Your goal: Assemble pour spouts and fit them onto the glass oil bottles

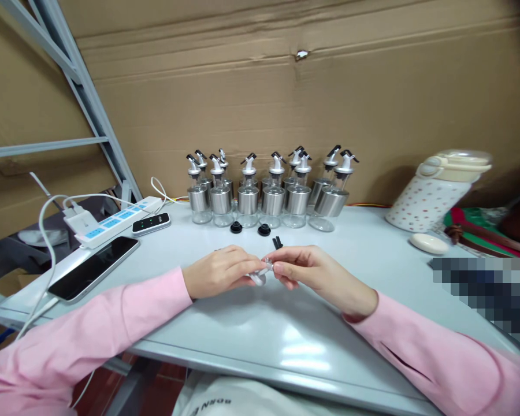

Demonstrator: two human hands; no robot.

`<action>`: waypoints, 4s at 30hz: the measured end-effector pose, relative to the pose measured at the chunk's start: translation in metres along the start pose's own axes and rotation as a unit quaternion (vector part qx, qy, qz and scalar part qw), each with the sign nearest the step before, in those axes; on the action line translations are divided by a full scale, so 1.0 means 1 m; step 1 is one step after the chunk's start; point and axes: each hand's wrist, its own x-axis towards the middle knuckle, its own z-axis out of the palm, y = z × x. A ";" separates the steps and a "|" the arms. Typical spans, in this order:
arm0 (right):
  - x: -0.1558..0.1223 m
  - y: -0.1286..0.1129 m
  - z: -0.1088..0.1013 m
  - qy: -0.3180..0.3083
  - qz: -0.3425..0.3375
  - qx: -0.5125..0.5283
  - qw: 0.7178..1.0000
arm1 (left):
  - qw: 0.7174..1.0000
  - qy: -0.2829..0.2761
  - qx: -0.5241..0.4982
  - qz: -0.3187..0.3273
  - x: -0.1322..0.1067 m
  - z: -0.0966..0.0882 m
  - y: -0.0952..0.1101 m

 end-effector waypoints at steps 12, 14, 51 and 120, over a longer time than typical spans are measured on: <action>0.001 -0.002 0.003 0.025 0.043 0.023 0.998 | 0.996 -0.005 0.088 0.020 0.002 -0.001 0.005; 0.003 0.000 0.003 0.040 0.062 0.014 0.997 | 0.995 0.005 0.095 0.044 0.004 -0.002 0.006; 0.002 0.001 -0.004 0.058 -0.026 0.033 0.997 | 0.981 0.034 0.190 0.024 -0.003 -0.003 0.000; 0.002 0.000 -0.009 0.265 -0.166 0.087 0.946 | 0.976 0.073 0.152 -0.140 -0.007 -0.010 -0.025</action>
